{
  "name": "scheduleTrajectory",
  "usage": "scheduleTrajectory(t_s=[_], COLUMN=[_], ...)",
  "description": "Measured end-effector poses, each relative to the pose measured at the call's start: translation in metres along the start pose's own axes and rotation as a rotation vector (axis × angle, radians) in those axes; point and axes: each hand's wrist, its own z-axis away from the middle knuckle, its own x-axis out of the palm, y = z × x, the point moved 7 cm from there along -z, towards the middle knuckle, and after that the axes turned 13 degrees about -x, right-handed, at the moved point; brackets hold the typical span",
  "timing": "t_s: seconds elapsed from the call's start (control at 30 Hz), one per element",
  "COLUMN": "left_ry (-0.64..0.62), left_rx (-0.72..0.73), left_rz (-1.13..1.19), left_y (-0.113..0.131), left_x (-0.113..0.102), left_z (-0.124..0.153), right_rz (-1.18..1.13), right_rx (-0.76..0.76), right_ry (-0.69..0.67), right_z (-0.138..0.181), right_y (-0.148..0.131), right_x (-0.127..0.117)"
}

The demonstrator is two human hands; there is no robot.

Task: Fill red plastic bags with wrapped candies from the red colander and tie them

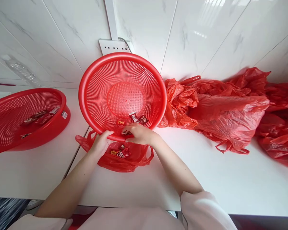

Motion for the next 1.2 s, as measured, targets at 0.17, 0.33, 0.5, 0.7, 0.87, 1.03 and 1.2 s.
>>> scheduleTrajectory(t_s=[0.17, 0.33, 0.5, 0.7, 0.87, 1.03, 1.2], left_ry=[-0.002, -0.020, -0.043, -0.132, -0.115, 0.009, 0.044], left_rx=[0.003, -0.014, -0.005, -0.064, -0.031, -0.025, -0.015], left_rz=[0.031, 0.035, 0.030, -0.016, 0.042, 0.083, 0.065], left_y=[0.001, 0.000, 0.003, -0.004, 0.003, 0.009, 0.013], left_x=[0.000, 0.001, 0.006, 0.022, 0.020, 0.004, -0.003], left_z=[-0.002, -0.003, 0.001, 0.016, 0.015, 0.004, 0.001], right_rz=[-0.037, -0.330, -0.104, 0.132, 0.103, -0.135, -0.179], right_rx=[0.150, 0.155, 0.091, 0.154, 0.092, 0.025, -0.047], right_ry=[0.175, 0.108, 0.287, 0.206, 0.161, 0.241, 0.199], right_z=[0.007, 0.006, -0.004, -0.010, -0.010, -0.007, -0.010], right_y=[0.006, -0.012, -0.013, 0.016, 0.004, -0.021, -0.031], right_x=[-0.020, -0.014, -0.014, 0.020, 0.019, -0.001, 0.002])
